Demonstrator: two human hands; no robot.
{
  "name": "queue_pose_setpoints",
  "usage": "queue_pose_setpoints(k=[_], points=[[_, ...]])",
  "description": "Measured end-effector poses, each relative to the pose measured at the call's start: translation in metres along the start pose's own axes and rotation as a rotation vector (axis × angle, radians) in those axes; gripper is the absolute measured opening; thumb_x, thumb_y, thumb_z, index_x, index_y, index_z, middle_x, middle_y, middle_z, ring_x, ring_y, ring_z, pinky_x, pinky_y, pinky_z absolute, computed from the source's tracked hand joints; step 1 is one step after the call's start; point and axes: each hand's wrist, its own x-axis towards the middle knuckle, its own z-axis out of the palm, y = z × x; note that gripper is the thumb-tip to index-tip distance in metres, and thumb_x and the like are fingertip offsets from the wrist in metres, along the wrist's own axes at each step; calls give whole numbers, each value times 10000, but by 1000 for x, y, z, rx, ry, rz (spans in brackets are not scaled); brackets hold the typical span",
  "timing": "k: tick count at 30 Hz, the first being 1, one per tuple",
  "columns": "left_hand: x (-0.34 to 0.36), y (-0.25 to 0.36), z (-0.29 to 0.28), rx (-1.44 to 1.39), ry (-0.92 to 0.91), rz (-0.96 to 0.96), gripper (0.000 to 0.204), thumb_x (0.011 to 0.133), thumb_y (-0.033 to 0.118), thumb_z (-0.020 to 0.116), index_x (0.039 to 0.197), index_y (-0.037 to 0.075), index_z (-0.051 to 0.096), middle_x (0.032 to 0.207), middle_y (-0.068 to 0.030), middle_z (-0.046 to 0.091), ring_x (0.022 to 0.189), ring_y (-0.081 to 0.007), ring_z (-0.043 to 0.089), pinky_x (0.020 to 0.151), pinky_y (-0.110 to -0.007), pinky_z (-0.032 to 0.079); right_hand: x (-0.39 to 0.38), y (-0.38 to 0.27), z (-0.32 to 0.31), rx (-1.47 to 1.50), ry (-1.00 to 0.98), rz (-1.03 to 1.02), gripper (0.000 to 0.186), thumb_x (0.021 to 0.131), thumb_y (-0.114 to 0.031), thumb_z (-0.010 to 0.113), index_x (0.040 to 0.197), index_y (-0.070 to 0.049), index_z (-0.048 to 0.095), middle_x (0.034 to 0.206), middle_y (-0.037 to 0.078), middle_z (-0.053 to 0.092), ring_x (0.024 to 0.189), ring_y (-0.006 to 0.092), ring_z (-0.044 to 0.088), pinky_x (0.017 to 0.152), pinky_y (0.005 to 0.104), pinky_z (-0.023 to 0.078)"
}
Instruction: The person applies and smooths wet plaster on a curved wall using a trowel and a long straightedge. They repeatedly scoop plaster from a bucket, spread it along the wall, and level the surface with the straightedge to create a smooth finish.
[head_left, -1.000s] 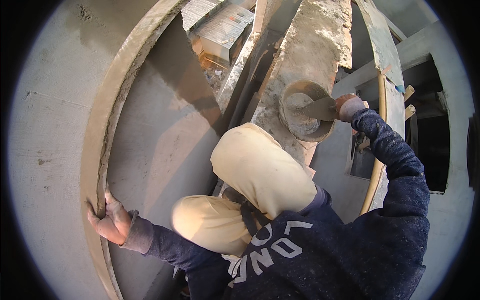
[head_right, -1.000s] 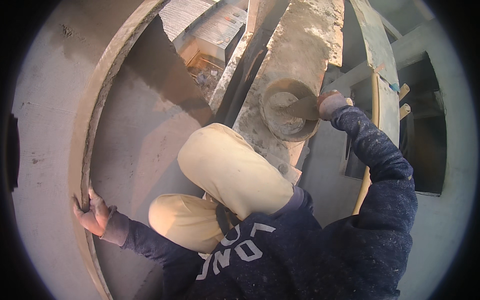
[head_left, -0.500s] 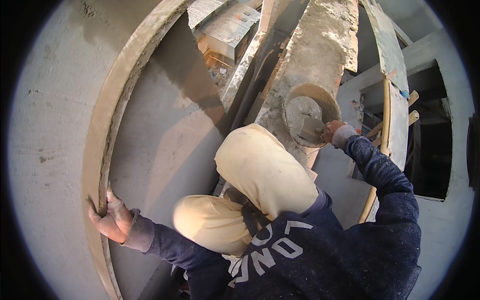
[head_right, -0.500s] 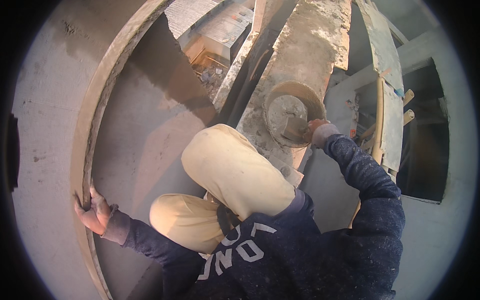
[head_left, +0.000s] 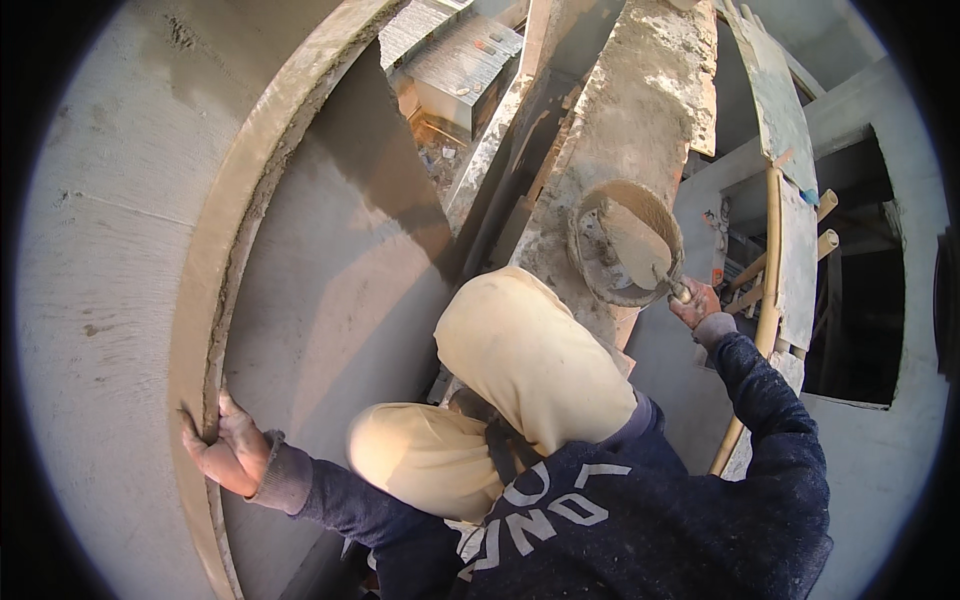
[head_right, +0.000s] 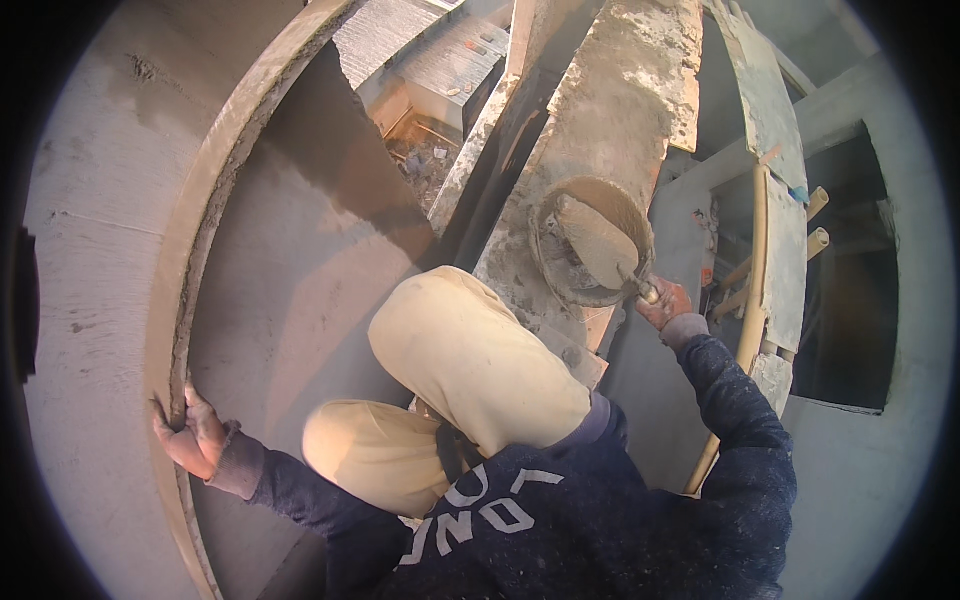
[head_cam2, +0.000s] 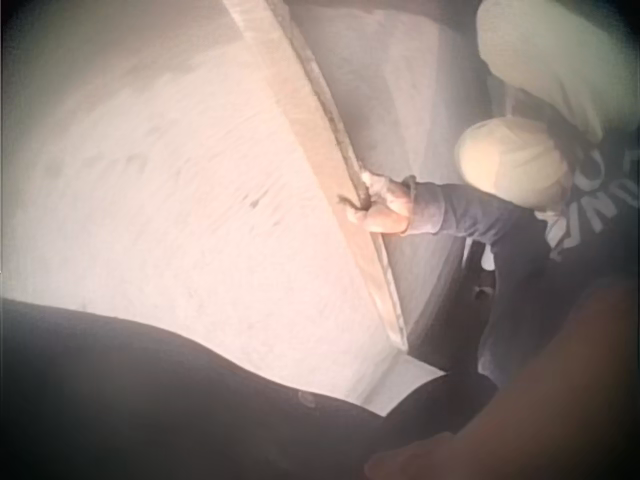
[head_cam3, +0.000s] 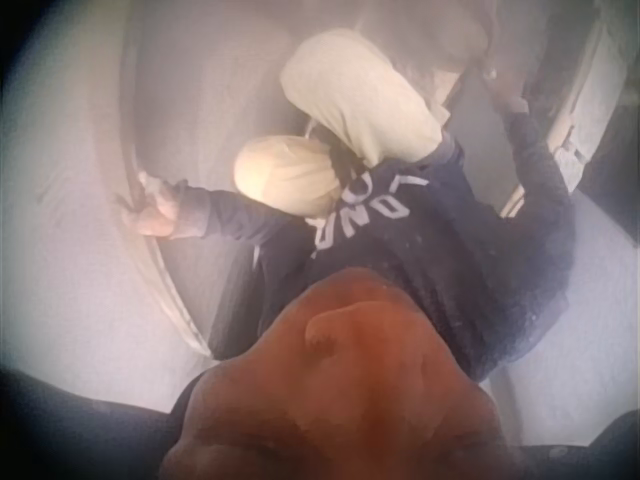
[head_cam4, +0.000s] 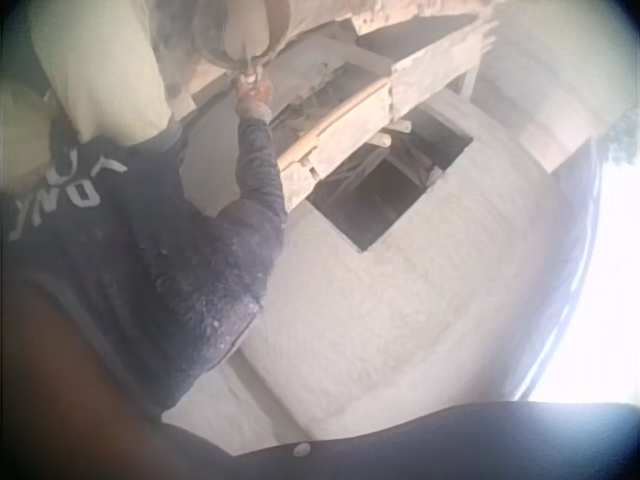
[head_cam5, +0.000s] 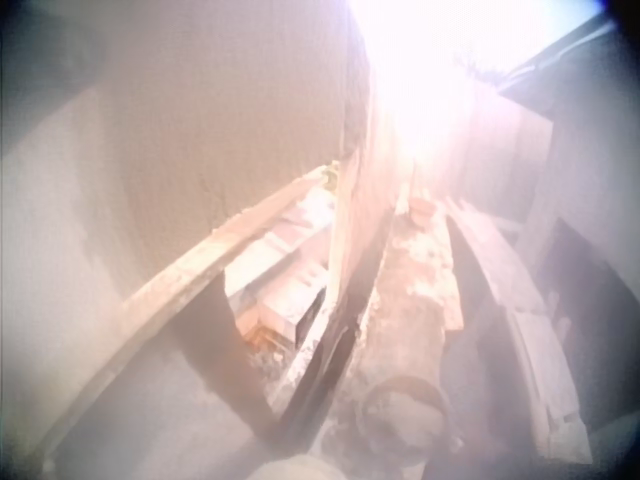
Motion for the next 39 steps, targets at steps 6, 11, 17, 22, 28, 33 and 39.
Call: queue_pose_setpoints(k=[6,11,17,22,28,33,39], points=[[0,1,1,22,-21,7,349,910,74,550,1207,-92,473,1250,-201,519,1177,-307,503,1029,-446,419,11,-11,27,9,61,171,311,727,-227,671,967,-33,632,850,152,679,796,296,659,720,395,495],[-14,-10,11,-21,-72,-7,321,920,87,531,1198,-59,462,1278,-202,495,1206,-332,482,1041,-549,379,15,-23,53,665,18,184,318,752,-223,679,960,6,605,705,76,625,651,197,603,609,345,486],[-12,-3,0,-91,-56,31,311,919,109,520,1188,-45,487,1266,-191,515,1191,-336,493,1019,-549,396,2,-178,-2,1434,-470,151,317,879,-176,496,1153,-21,524,825,52,524,646,138,532,509,309,506],[-9,-9,2,-131,-101,-13,328,908,114,508,1199,-36,492,1263,-186,520,1175,-352,502,991,-570,417,49,-266,-26,2083,-690,-277,426,881,-172,488,1259,11,410,927,85,475,633,142,485,514,289,489],[-16,-13,9,-115,-93,-22,341,908,138,504,1202,-34,493,1254,-177,528,1153,-352,514,960,-575,437,51,-340,-122,2284,-368,-802,400,880,-168,461,1192,75,395,920,115,471,683,166,463,503,288,430],[-17,-9,5,-117,-97,-13,301,905,137,506,1164,-15,510,1232,-163,541,1128,-350,530,935,-568,448,31,-335,-180,1906,344,-927,276,904,-156,479,1132,-17,407,874,112,487,697,183,521,516,314,480],[-18,-7,4,-86,-85,1,289,902,140,508,1153,-4,513,1234,-155,538,1134,-345,525,929,-571,442,52,-382,-143,1510,1203,-449,488,872,-111,522,1268,-29,250,870,177,521,625,239,587,510,342,523]])
